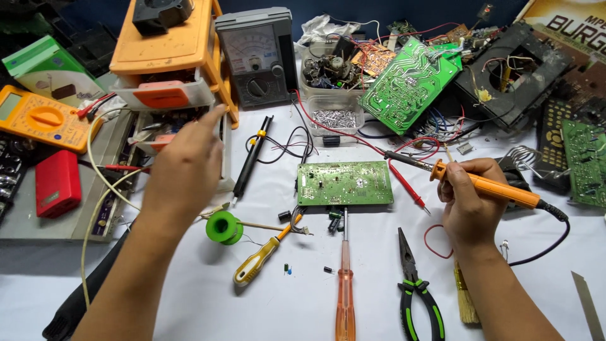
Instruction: Testing, cleaning, and soldering a circuit board on a repair bench.
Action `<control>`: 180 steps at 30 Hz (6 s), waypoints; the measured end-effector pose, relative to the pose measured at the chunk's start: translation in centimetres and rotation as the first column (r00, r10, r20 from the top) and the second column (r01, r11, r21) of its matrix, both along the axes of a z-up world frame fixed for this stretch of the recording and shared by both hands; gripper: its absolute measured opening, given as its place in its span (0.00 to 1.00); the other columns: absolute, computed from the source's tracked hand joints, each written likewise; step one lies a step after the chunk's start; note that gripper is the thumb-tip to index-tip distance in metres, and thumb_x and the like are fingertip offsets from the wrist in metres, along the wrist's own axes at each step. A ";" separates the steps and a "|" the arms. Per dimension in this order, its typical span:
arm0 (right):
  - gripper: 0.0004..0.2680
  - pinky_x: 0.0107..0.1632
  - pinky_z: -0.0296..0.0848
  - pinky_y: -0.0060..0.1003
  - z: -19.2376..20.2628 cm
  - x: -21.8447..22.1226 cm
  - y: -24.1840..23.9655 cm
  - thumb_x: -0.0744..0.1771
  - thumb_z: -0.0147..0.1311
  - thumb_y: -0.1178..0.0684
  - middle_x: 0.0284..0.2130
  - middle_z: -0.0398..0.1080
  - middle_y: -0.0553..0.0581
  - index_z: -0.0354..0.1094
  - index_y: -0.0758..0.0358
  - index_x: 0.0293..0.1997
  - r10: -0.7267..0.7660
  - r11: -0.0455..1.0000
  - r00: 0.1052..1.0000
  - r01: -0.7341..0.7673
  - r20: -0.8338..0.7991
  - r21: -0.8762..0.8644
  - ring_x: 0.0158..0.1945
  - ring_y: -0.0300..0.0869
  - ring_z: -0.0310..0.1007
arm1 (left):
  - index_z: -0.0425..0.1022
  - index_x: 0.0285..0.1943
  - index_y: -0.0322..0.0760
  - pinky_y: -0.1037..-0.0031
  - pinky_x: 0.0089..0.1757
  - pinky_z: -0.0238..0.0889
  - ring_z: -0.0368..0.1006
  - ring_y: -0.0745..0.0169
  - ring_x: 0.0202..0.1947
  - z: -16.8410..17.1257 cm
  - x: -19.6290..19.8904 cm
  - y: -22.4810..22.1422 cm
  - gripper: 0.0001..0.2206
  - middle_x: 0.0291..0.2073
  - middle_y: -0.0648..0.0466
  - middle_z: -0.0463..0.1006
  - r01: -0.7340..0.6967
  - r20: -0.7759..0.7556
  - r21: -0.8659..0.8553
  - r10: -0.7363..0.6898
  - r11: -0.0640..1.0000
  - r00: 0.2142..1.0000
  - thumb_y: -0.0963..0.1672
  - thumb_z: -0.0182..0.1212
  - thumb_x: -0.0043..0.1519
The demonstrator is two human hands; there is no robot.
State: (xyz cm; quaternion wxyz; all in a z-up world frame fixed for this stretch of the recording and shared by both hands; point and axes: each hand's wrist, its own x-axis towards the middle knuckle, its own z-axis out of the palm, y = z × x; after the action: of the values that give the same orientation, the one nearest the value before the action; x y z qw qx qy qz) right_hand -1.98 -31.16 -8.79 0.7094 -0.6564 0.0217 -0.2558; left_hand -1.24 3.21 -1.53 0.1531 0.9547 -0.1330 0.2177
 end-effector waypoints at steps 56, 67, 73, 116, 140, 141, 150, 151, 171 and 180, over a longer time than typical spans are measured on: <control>0.04 0.23 0.54 0.22 1.8 0.0 -2.6 0.63 0.44 0.56 0.17 0.52 0.51 0.52 0.55 0.31 -0.225 0.968 0.973 0.218 0.043 0.123 0.18 0.32 0.51 | 0.68 0.45 0.37 0.65 0.33 0.61 0.69 0.53 0.31 -2.3 -3.7 -4.9 0.10 0.37 0.49 0.73 0.450 -0.068 0.012 -0.448 0.893 0.891 0.42 0.54 0.55; 0.05 0.21 0.55 0.26 1.2 0.0 -2.1 0.63 0.45 0.56 0.17 0.52 0.53 0.51 0.59 0.29 -0.207 0.978 0.975 0.204 0.082 0.038 0.18 0.37 0.53 | 0.70 0.42 0.44 0.63 0.40 0.57 0.66 0.55 0.41 -3.8 -4.8 0.0 0.13 0.38 0.56 0.72 0.268 -0.402 0.131 -0.196 0.955 0.895 0.47 0.59 0.49; 0.05 0.22 0.54 0.25 0.9 0.1 -1.9 0.63 0.45 0.57 0.16 0.52 0.53 0.51 0.60 0.30 -0.165 0.986 0.984 0.162 0.072 0.049 0.17 0.36 0.53 | 0.69 0.41 0.50 0.64 0.38 0.58 0.63 0.57 0.42 -4.6 -5.6 1.1 0.13 0.38 0.59 0.69 0.296 -0.550 0.225 -0.130 0.928 0.825 0.46 0.59 0.47; 0.05 0.22 0.53 0.26 0.6 1.3 1.6 0.63 0.47 0.59 0.14 0.56 0.54 0.54 0.63 0.28 0.068 0.994 0.992 -0.078 -0.109 -0.082 0.17 0.36 0.55 | 0.66 0.45 0.34 0.63 0.42 0.58 0.65 0.48 0.42 -2.2 0.5 -5.9 0.16 0.42 0.46 0.68 0.477 -0.104 -0.061 -0.481 0.877 0.871 0.47 0.58 0.53; 0.04 0.30 0.62 0.27 -2.2 0.6 -0.4 0.61 0.48 0.59 0.20 0.60 0.56 0.56 0.64 0.28 0.025 0.985 0.989 -0.049 -0.143 -0.167 0.23 0.36 0.59 | 0.64 0.49 0.32 0.62 0.47 0.54 0.62 0.47 0.47 -8.9 3.2 -8.6 0.28 0.46 0.44 0.67 0.487 -0.133 -0.112 -0.499 0.866 0.856 0.55 0.61 0.47; 0.04 0.31 0.62 0.27 -2.2 0.6 -0.4 0.61 0.48 0.59 0.20 0.59 0.56 0.55 0.64 0.28 0.037 0.986 0.990 -0.058 -0.136 -0.153 0.23 0.37 0.59 | 0.64 0.48 0.32 0.63 0.45 0.55 0.63 0.49 0.46 -8.9 3.4 -8.6 0.29 0.45 0.46 0.67 0.496 -0.124 -0.149 -0.514 0.856 0.849 0.54 0.63 0.46; 0.04 0.28 0.59 0.28 -2.4 0.8 -0.3 0.61 0.47 0.60 0.17 0.55 0.52 0.54 0.63 0.27 0.062 0.981 0.994 -0.077 -0.089 -0.180 0.21 0.36 0.57 | 0.65 0.48 0.33 0.63 0.46 0.54 0.63 0.50 0.46 -8.7 3.6 -8.5 0.28 0.44 0.47 0.68 0.499 -0.135 -0.187 -0.525 0.846 0.840 0.54 0.64 0.44; 0.04 0.28 0.59 0.28 -2.5 0.8 -0.4 0.61 0.47 0.60 0.17 0.55 0.52 0.54 0.63 0.27 0.061 0.981 0.994 -0.076 -0.087 -0.181 0.21 0.36 0.57 | 0.65 0.48 0.33 0.63 0.46 0.54 0.63 0.50 0.46 -8.7 3.6 -8.4 0.28 0.44 0.47 0.68 0.499 -0.134 -0.187 -0.525 0.846 0.840 0.54 0.64 0.44; 0.05 0.37 0.66 0.27 -2.7 0.3 -0.6 0.60 0.51 0.59 0.22 0.63 0.58 0.58 0.65 0.26 -0.029 0.926 0.992 -0.021 -0.126 -0.377 0.29 0.39 0.65 | 0.66 0.47 0.34 0.63 0.46 0.54 0.63 0.49 0.45 -8.6 3.5 -8.4 0.28 0.44 0.46 0.68 0.507 -0.127 -0.165 -0.528 0.846 0.840 0.55 0.62 0.46; 0.06 0.32 0.66 0.28 -1.9 0.1 0.1 0.60 0.51 0.63 0.16 0.60 0.58 0.55 0.67 0.22 0.047 0.872 0.998 -0.055 -0.028 -0.486 0.23 0.41 0.64 | 0.61 0.50 0.30 0.64 0.46 0.54 0.64 0.49 0.43 -8.8 3.4 -8.4 0.31 0.42 0.46 0.69 0.490 -0.130 -0.178 -0.513 0.854 0.848 0.54 0.64 0.46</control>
State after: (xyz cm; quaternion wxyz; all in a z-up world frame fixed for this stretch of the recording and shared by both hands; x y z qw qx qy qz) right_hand -1.91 -31.09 -10.64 0.5279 -0.8159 -0.0552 -0.2292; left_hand 2.15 -5.21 -10.29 0.2811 0.8889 -0.3489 0.0950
